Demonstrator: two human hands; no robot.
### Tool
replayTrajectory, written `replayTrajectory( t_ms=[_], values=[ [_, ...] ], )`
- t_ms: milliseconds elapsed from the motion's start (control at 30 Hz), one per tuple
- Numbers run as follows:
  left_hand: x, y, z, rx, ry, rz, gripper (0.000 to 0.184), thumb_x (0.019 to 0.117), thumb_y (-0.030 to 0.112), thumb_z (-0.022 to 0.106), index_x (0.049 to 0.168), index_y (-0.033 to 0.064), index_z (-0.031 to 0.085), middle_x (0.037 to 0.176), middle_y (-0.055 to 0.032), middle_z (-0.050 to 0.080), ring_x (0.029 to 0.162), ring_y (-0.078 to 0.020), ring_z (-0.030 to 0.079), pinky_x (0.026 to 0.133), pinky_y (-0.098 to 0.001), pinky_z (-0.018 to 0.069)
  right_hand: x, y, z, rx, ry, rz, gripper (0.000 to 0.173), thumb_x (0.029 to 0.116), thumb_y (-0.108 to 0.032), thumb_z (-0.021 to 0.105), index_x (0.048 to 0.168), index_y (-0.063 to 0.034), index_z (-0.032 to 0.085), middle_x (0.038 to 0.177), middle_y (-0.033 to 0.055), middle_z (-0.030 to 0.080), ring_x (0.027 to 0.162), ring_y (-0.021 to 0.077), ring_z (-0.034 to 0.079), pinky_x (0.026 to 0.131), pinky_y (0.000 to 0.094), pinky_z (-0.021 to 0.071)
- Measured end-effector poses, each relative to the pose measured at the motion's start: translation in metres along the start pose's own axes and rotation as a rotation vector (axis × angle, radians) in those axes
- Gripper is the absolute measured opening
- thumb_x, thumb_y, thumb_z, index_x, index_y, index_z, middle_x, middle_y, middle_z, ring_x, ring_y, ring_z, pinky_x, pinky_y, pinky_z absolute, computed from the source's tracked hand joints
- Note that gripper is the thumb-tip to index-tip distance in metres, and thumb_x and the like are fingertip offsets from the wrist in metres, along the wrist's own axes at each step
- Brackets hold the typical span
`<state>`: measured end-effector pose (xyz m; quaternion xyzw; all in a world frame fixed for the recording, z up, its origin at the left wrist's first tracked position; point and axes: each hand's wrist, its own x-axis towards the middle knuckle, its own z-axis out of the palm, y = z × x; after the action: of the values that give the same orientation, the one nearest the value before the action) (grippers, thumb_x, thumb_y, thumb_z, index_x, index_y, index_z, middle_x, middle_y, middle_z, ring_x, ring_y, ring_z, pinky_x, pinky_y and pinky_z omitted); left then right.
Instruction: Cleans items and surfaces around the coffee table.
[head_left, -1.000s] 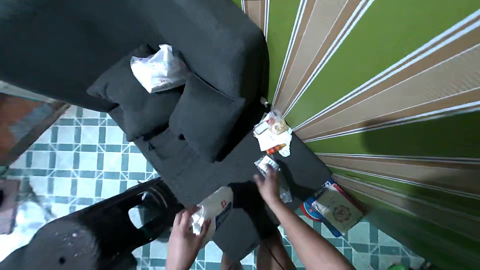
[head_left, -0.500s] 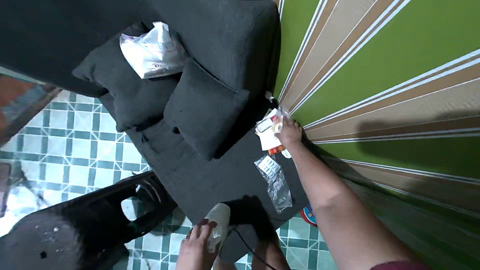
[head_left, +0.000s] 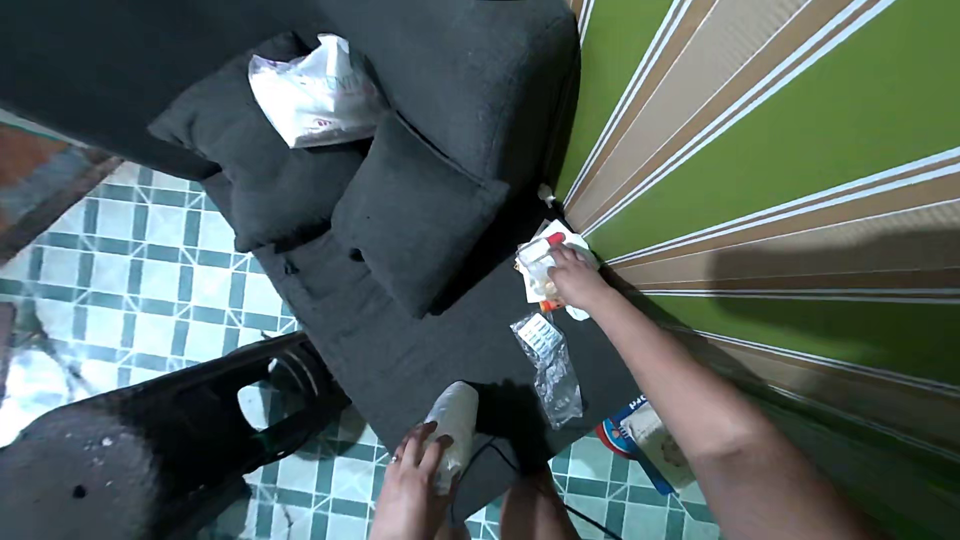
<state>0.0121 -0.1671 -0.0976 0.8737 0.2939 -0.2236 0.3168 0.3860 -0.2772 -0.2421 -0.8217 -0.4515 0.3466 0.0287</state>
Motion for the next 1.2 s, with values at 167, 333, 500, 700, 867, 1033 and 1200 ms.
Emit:
replayTrajectory(
  t_ms=[167, 333, 500, 700, 867, 1033, 1200],
  values=[
    [-0.003, 0.002, 0.013, 0.005, 0.029, 0.011, 0.042, 0.0783, 0.015, 0.085, 0.117, 0.0066, 0.073, 0.138, -0.0237, 0.061, 0.125, -0.0491, 0.059, 0.096, -0.0631, 0.0517, 0.060, -0.002, -0.013, -0.144, -0.133, -0.092, 0.071, 0.0915, 0.009, 0.063, 0.157, -0.0057, 0.038, 0.163, 0.0215, 0.034, 0.151, 0.0423, 0.031, 0.122, 0.0609, 0.0231],
    [-0.005, 0.002, 0.012, -0.008, -0.020, -0.023, 0.044, 0.0777, 0.012, 0.084, 0.120, 0.0077, 0.072, 0.141, -0.0222, 0.060, 0.130, -0.0474, 0.055, 0.102, -0.0610, 0.0492, 0.072, 0.002, -0.017, -0.365, -0.194, -0.031, 0.103, 0.0693, -0.003, 0.090, 0.158, -0.0116, 0.038, 0.154, 0.0195, 0.047, 0.140, 0.0451, 0.043, 0.115, 0.0638, 0.0303],
    [-0.005, 0.000, 0.013, -0.006, -0.029, -0.017, 0.044, 0.0797, 0.012, 0.083, 0.122, 0.0083, 0.071, 0.140, -0.0222, 0.060, 0.129, -0.0468, 0.056, 0.102, -0.0602, 0.0493, 0.056, 0.019, -0.007, -0.217, -0.195, 0.131, 0.098, 0.0663, -0.020, 0.096, 0.150, -0.0047, 0.047, 0.145, 0.0313, 0.050, 0.140, 0.0514, 0.039, 0.114, 0.0703, 0.0274],
    [-0.003, 0.003, 0.012, 0.034, -0.056, 0.000, 0.044, 0.0804, 0.013, 0.082, 0.123, 0.0089, 0.070, 0.141, -0.0216, 0.060, 0.128, -0.0460, 0.057, 0.101, -0.0596, 0.0497, 0.025, 0.041, 0.004, 0.275, -0.149, 0.468, 0.085, 0.0822, -0.013, 0.085, 0.153, -0.0073, 0.038, 0.144, 0.0347, 0.048, 0.126, 0.0549, 0.053, 0.099, 0.0720, 0.0452],
    [-0.001, 0.009, 0.007, 0.095, -0.120, 0.020, 0.038, 0.0860, 0.012, 0.077, 0.123, 0.0081, 0.070, 0.142, -0.0195, 0.060, 0.132, -0.0442, 0.054, 0.106, -0.0584, 0.0468, -0.014, 0.019, -0.024, 0.369, -0.007, 0.537, 0.063, 0.0913, -0.011, 0.075, 0.147, -0.0078, 0.046, 0.126, 0.0310, 0.063, 0.119, 0.0519, 0.060, 0.097, 0.0711, 0.0460],
    [0.010, 0.018, 0.009, 0.153, -0.154, 0.142, 0.038, 0.0789, 0.000, 0.076, 0.117, 0.0045, 0.071, 0.139, -0.0162, 0.063, 0.136, -0.0411, 0.053, 0.108, -0.0576, 0.0453, -0.067, 0.009, -0.032, 0.383, 0.175, 0.504, 0.053, 0.0937, -0.006, 0.069, 0.144, -0.0126, 0.054, 0.123, 0.0283, 0.066, 0.116, 0.0508, 0.063, 0.095, 0.0711, 0.0473],
    [0.016, 0.040, -0.001, 0.121, -0.228, 0.224, 0.025, 0.0838, 0.007, 0.068, 0.108, 0.0067, 0.074, 0.111, -0.0130, 0.074, 0.115, -0.0378, 0.064, 0.100, -0.0603, 0.0443, -0.133, 0.005, -0.025, 0.640, 0.553, 0.510, 0.064, 0.0853, 0.003, 0.075, 0.145, 0.0020, 0.051, 0.135, 0.0282, 0.061, 0.126, 0.0424, 0.060, 0.107, 0.0600, 0.0461]
  ],
)
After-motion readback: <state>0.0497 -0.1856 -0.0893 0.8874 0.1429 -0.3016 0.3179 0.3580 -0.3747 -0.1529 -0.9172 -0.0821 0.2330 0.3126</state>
